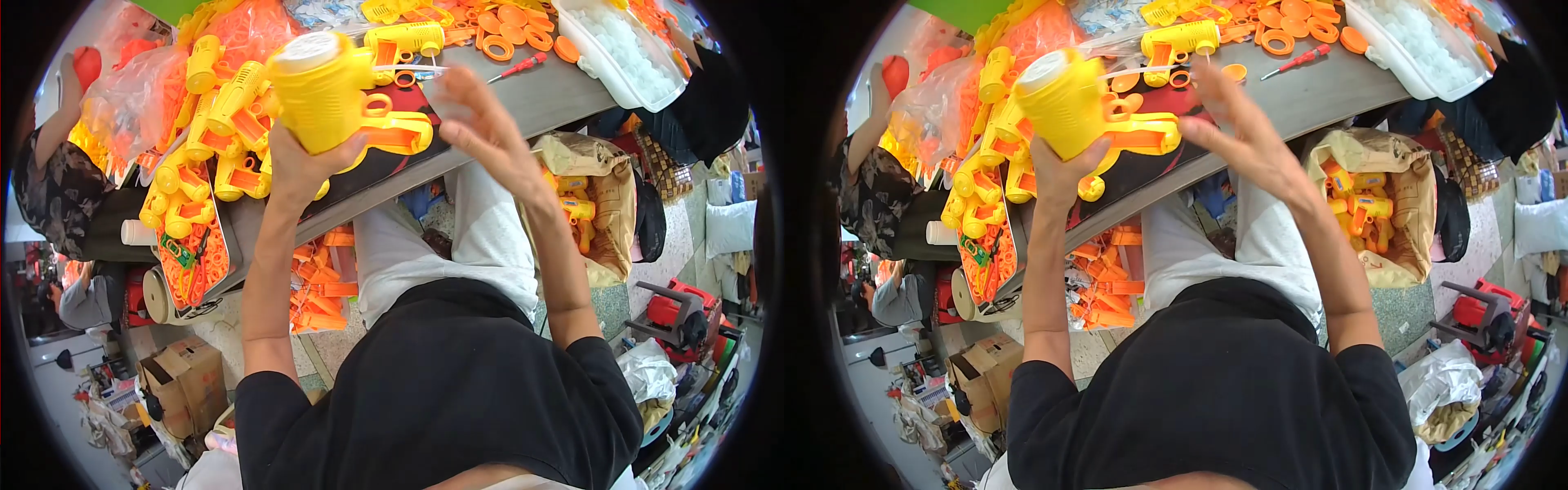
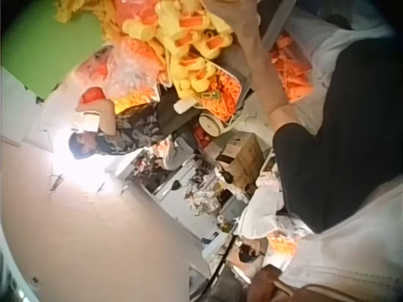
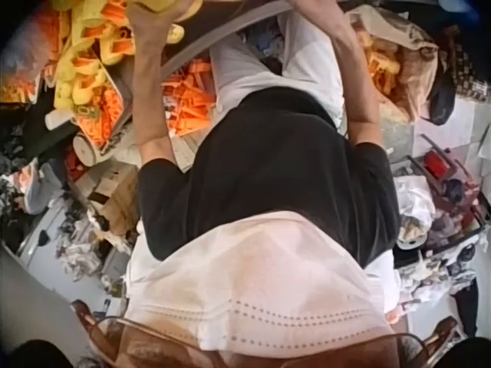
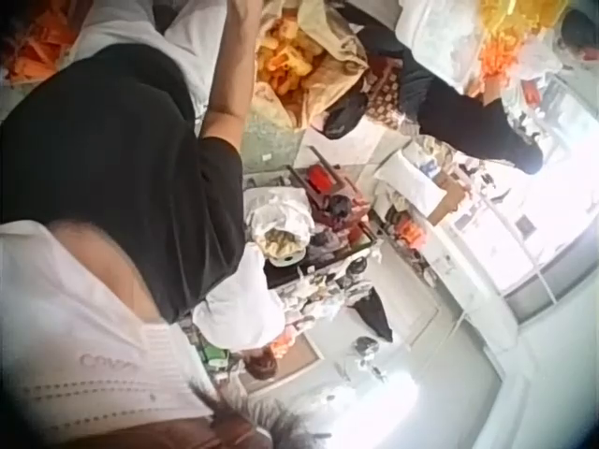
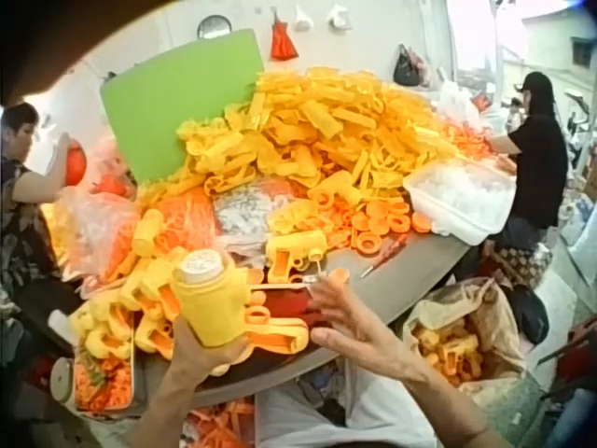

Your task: Assembling components of yellow and orange plastic toy guns at a workbench.

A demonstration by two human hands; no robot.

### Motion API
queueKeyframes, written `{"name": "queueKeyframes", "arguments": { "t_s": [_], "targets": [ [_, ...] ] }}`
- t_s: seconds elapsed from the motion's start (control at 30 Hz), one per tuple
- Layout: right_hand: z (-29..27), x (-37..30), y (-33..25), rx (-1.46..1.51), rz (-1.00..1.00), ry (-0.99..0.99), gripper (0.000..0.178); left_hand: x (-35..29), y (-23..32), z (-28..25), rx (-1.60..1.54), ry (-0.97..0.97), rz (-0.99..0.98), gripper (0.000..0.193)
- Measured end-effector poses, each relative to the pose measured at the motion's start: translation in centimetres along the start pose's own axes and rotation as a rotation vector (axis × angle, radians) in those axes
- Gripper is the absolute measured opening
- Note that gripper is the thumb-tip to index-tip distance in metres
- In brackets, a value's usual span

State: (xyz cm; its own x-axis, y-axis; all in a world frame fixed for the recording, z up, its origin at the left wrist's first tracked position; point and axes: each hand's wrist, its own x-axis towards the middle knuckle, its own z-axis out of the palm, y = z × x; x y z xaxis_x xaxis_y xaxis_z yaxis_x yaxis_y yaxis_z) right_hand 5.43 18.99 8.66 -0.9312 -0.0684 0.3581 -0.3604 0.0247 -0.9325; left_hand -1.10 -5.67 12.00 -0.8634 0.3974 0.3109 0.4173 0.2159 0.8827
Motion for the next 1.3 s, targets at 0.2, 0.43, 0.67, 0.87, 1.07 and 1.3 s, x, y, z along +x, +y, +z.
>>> {"name": "queueKeyframes", "arguments": {
  "t_s": [0.2, 0.43, 0.67, 0.87, 1.07, 1.3],
  "targets": [
    [3.5, -2.0, 1.3, 0.458, 0.102, -0.073, 0.048, -1.4, -2.3, 2.1, -0.285, 0.114, 0.105, 0.055],
    [3.7, -2.7, 3.1, -0.317, -0.263, 0.139, 0.039, -1.4, -5.3, 2.7, -0.544, -0.121, 0.013, 0.066],
    [3.1, -2.6, 4.1, -0.359, -0.355, 0.122, 0.050, 0.2, -6.9, 2.8, -0.578, -0.221, 0.134, 0.073],
    [2.8, -2.9, 4.9, -0.343, -0.348, 0.141, 0.046, 0.4, -7.0, 3.2, -0.684, -0.239, 0.102, 0.074],
    [3.5, -3.6, 4.8, 0.258, 0.126, 0.094, 0.040, -0.3, -6.8, 1.7, -0.404, -0.193, -0.073, 0.093],
    [3.5, -3.0, 3.4, 0.252, 0.130, 0.080, 0.040, 0.2, -6.6, 1.0, -0.443, -0.181, -0.093, 0.098]
  ]
}}
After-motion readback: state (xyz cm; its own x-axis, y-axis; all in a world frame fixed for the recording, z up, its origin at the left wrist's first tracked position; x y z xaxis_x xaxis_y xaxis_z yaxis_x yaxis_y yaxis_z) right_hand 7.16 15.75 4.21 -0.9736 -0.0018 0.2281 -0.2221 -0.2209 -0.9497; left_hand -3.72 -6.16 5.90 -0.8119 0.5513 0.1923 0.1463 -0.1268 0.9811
